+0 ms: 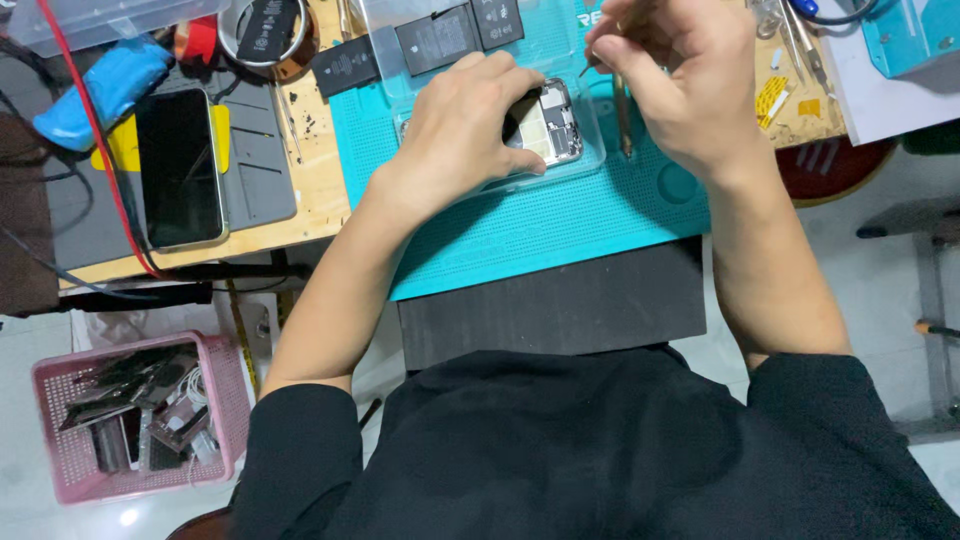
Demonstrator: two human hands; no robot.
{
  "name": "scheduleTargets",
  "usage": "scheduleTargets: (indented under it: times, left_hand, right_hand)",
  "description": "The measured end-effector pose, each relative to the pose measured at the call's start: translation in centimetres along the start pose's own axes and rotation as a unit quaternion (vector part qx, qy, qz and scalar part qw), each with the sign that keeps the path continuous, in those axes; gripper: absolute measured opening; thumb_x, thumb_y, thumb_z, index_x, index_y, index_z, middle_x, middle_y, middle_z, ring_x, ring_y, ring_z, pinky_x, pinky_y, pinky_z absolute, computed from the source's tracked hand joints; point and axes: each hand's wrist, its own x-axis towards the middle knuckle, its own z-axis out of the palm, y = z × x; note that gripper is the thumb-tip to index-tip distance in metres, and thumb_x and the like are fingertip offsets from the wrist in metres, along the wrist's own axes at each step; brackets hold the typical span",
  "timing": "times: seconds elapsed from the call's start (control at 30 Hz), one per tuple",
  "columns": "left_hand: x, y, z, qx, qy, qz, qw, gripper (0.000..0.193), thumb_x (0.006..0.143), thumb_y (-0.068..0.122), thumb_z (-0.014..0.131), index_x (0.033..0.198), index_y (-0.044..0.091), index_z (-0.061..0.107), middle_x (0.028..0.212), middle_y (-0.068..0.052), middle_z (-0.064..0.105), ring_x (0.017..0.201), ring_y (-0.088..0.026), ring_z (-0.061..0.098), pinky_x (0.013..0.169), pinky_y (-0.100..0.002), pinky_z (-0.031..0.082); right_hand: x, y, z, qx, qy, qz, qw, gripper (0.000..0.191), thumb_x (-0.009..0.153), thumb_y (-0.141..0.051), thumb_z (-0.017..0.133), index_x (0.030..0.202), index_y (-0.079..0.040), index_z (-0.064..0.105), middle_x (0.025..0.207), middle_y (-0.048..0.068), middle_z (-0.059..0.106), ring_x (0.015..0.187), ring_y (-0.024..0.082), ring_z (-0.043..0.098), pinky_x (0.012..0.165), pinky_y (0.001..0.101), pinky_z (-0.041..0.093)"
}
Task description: The person disassembles a smartphone at a repair workbench, using a screwdriver to remove screws and a pry tool to lift internal components from the phone body. They hold the phone frame with one hand while working on the internals, then use tweezers to handle small parts inside the opened device.
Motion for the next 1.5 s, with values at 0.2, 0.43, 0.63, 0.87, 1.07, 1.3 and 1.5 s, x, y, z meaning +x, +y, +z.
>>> scheduleTargets:
  times: [0.2, 0.43, 0.63, 0.87, 1.07, 1.3, 1.5]
  left_hand:
    - [-0.2, 0.1, -0.1, -0.008, 0.011, 0.008, 1.000, 0.068, 0.062, 0.032, 0.099, 0.118, 0.004, 0.071, 0.098, -0.011, 0.064, 0.097, -0.033, 0.061, 0.085, -0.045, 0.051]
    - [-0.1, 0.1, -0.1, -0.010, 0.002, 0.004, 1.000, 0.070, 0.060, 0.031, 0.099, 0.118, 0.003, 0.070, 0.099, -0.010, 0.064, 0.097, -0.034, 0.060, 0.085, -0.045, 0.051]
    - [-0.3, 0.4, 0.1, -0.017, 0.014, 0.000, 1.000, 0.072, 0.060, 0.028, 0.099, 0.121, 0.004, 0.069, 0.102, -0.010, 0.064, 0.100, -0.034, 0.059, 0.087, -0.045, 0.051]
    - [-0.2, 0.7, 0.7, -0.014, 0.020, -0.005, 1.000, 0.077, 0.060, 0.026, 0.099, 0.125, 0.005, 0.066, 0.105, -0.011, 0.063, 0.104, -0.036, 0.058, 0.088, -0.046, 0.049]
    - [-0.3, 0.6, 0.9, -0.004, 0.026, -0.009, 1.000, 0.078, 0.060, 0.028, 0.100, 0.125, 0.004, 0.064, 0.106, -0.010, 0.064, 0.105, -0.035, 0.058, 0.090, -0.047, 0.047]
    - [-0.3, 0.5, 1.0, 0.010, 0.030, -0.009, 0.999, 0.080, 0.057, 0.029, 0.100, 0.125, 0.005, 0.066, 0.107, -0.009, 0.067, 0.105, -0.034, 0.057, 0.086, -0.047, 0.044]
    - [-0.2, 0.4, 1.0, 0.006, 0.029, -0.010, 0.999, 0.077, 0.057, 0.030, 0.100, 0.123, 0.006, 0.067, 0.106, -0.008, 0.067, 0.105, -0.034, 0.057, 0.087, -0.047, 0.044]
  right_hand:
    - [-0.5, 0.2, 0.7, 0.031, 0.025, 0.000, 0.999, 0.028, 0.105, 0.016, 0.056, 0.130, 0.010, 0.045, 0.114, 0.016, 0.070, 0.104, 0.021, 0.074, 0.092, 0.0320, 0.063]
    - [-0.4, 1.1, 1.5, -0.037, 0.022, -0.031, 0.999, 0.023, 0.105, 0.016, 0.060, 0.125, 0.011, 0.052, 0.111, 0.019, 0.074, 0.101, 0.024, 0.076, 0.090, 0.0332, 0.063]
    - [-0.9, 1.1, 0.9, 0.031, 0.061, -0.012, 0.998, 0.011, 0.110, 0.016, 0.062, 0.119, 0.011, 0.059, 0.112, 0.019, 0.074, 0.101, 0.022, 0.075, 0.089, 0.0299, 0.062]
    - [-1.1, 0.7, -0.6, -0.039, 0.025, -0.031, 0.998, 0.015, 0.107, 0.016, 0.065, 0.119, 0.009, 0.061, 0.107, 0.018, 0.074, 0.102, 0.022, 0.077, 0.088, 0.0289, 0.063]
    - [-2.2, -1.1, -1.0, -0.037, -0.048, -0.051, 0.997, 0.050, 0.102, 0.013, 0.068, 0.144, 0.007, 0.041, 0.108, 0.018, 0.072, 0.106, 0.024, 0.075, 0.087, 0.0295, 0.061]
    - [-3.1, -1.3, -0.3, -0.100, -0.061, -0.057, 0.991, 0.052, 0.106, 0.011, 0.074, 0.148, -0.002, 0.048, 0.109, 0.013, 0.075, 0.105, 0.022, 0.078, 0.090, 0.0286, 0.063]
    - [-3.0, -0.8, 0.0, -0.089, -0.056, -0.059, 0.993, 0.047, 0.108, 0.012, 0.072, 0.146, -0.003, 0.050, 0.108, 0.013, 0.074, 0.105, 0.021, 0.078, 0.091, 0.0285, 0.064]
